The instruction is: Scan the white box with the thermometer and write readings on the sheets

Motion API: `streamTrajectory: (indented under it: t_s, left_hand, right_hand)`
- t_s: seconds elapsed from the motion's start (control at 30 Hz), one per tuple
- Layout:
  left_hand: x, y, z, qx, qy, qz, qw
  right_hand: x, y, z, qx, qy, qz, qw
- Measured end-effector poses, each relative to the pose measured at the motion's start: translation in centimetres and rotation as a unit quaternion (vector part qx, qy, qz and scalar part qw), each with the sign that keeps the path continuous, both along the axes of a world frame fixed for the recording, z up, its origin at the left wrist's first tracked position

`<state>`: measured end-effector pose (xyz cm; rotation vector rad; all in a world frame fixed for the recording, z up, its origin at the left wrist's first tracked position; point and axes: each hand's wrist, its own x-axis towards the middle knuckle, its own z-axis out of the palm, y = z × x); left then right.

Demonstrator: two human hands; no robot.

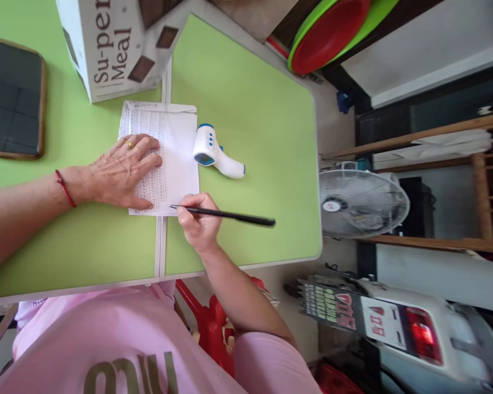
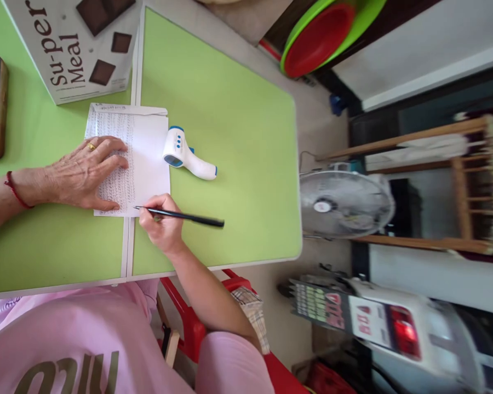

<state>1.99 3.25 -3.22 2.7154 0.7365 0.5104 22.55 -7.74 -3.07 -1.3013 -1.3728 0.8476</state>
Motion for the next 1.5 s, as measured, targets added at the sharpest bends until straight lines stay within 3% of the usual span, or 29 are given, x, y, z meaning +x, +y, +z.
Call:
streamTrajectory:
  t_s: [0.1,0.3,1.07,1.5]
  left_hand:
    - [0.03,0.07,0.15,0.032,0.019,-0.003,0.999]
    - [0.06,0.03,0.57,0.053,0.047,0.007,0.997]
    - [0.08,0.00,0.43,0.063,0.033,0.002,0.997]
    - [-0.01,0.11,0.25,0.068,0.029,-0.003,0.997]
  right_hand:
    - [0.03,-0.25,-1.07,0.045,-0.030,0.016,0.998]
    - [-0.25,0.21,-0.91,0.080,-0.072,0.021,0.994]
    - [-0.25,0.19,-0.70,0.097,-0.154,0.041,0.982]
    - [-0.23,0.22,-0.82,0.089,-0.137,0.032,0.986]
